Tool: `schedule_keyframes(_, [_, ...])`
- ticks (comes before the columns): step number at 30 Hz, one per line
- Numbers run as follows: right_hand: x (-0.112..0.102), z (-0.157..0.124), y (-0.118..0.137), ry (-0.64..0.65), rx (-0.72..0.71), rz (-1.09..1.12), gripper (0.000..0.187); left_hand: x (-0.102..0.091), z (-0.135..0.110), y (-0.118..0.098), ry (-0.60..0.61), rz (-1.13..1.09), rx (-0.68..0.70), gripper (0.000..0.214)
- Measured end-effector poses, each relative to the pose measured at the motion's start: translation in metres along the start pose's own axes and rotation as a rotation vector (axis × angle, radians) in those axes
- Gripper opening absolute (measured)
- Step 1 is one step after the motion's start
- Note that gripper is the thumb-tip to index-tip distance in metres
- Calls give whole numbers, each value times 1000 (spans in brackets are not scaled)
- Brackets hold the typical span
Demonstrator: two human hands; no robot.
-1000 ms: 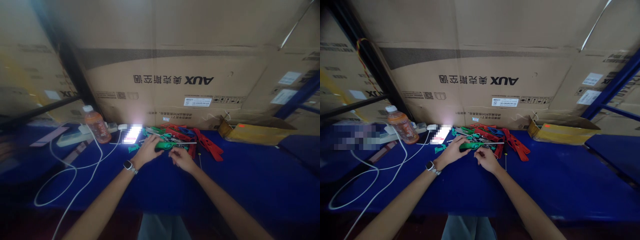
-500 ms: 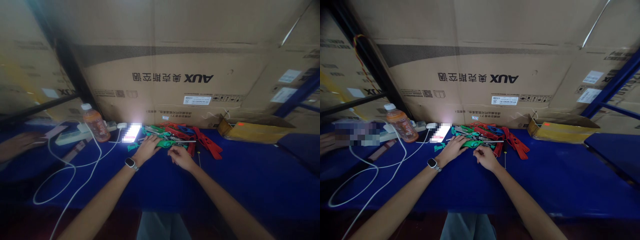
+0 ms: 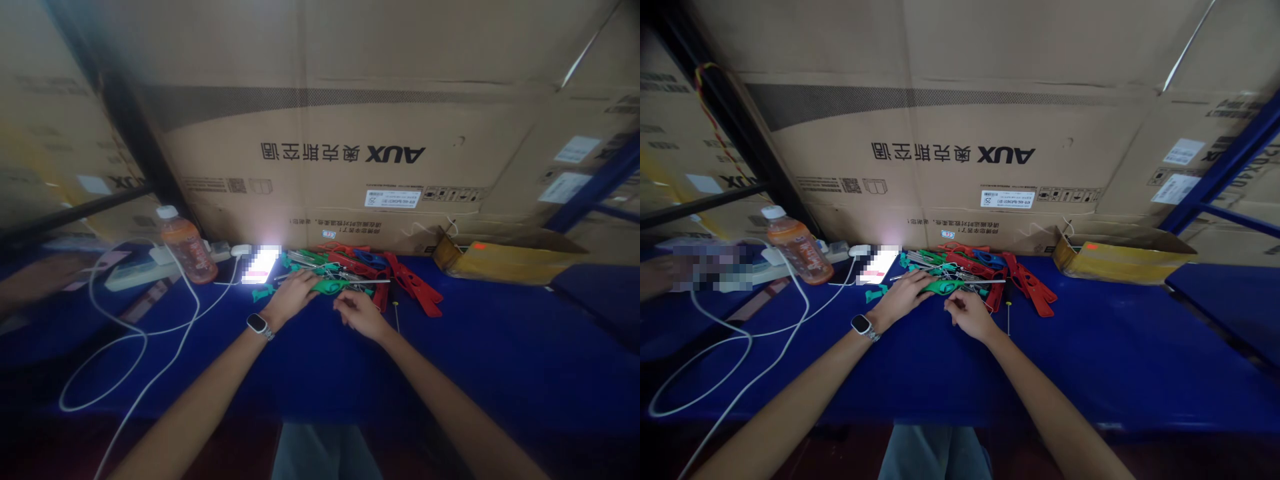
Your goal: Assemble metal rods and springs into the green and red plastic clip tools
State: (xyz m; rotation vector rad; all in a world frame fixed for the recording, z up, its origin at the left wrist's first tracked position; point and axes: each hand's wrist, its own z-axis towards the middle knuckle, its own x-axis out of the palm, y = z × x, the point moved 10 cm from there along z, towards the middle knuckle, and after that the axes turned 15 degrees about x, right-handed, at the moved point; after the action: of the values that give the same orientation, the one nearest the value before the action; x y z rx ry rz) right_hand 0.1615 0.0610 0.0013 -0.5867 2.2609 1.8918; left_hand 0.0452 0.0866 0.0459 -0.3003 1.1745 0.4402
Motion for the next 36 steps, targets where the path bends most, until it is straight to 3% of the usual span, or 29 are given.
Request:
schedule_keyframes(10, [1,1,0,9,10,7,15,6,3,9,46,4,-46,35])
schedule_keyframes(23, [-2,2,-2,10,18,27,16,1,-5,35,-133,-275,-68,40])
schedule_keyframes(30, [-2,5,-2,5,17,-7,20,-5,-4,34,-126,-275,-39,38])
schedule_keyframes(33, [-14,3,1,-76,4,-32,18,-10,-5,35,-139,-268,-29,39])
schedule_keyframes(36, [-43,-7,12,-320,-47,-141,12,-13,-8,37,-166,-268,-20,39])
